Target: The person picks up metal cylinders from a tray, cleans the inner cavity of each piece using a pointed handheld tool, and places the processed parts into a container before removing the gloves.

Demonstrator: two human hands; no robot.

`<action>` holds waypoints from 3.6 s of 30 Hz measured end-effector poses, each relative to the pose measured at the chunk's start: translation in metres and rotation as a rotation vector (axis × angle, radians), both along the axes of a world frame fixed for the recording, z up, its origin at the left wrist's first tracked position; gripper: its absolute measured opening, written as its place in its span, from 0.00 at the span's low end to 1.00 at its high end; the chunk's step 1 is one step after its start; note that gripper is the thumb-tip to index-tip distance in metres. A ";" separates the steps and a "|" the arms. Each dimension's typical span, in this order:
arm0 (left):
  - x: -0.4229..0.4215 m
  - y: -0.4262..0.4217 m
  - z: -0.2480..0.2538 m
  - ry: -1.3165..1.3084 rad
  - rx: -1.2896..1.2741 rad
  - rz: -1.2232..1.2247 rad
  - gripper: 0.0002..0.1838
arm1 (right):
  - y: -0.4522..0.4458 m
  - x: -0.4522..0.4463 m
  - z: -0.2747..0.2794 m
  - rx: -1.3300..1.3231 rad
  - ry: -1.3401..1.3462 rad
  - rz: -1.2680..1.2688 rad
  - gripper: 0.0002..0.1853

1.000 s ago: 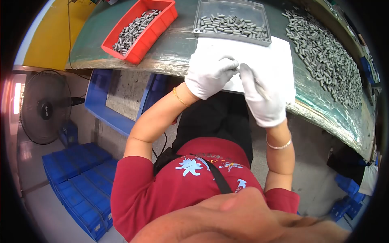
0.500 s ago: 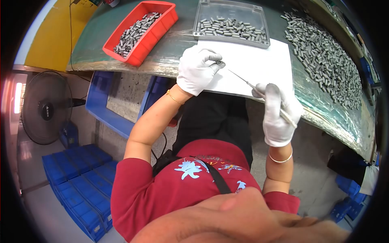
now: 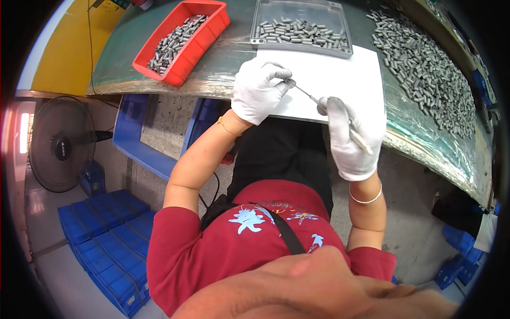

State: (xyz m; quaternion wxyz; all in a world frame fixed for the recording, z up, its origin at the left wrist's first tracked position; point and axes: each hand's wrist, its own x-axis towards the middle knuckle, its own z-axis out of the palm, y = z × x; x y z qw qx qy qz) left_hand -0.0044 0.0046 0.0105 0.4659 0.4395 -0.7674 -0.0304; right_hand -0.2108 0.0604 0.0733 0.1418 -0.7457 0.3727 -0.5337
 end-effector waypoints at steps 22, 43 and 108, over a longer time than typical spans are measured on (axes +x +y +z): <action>0.003 0.003 0.005 -0.061 0.000 -0.032 0.12 | -0.001 0.000 0.008 0.019 0.078 0.011 0.02; -0.001 0.005 0.006 -0.145 -0.114 -0.006 0.13 | -0.005 0.014 0.013 -0.046 0.185 -0.054 0.04; 0.010 -0.001 0.003 0.028 -0.112 0.067 0.14 | 0.009 0.003 0.010 -0.059 0.008 0.054 0.03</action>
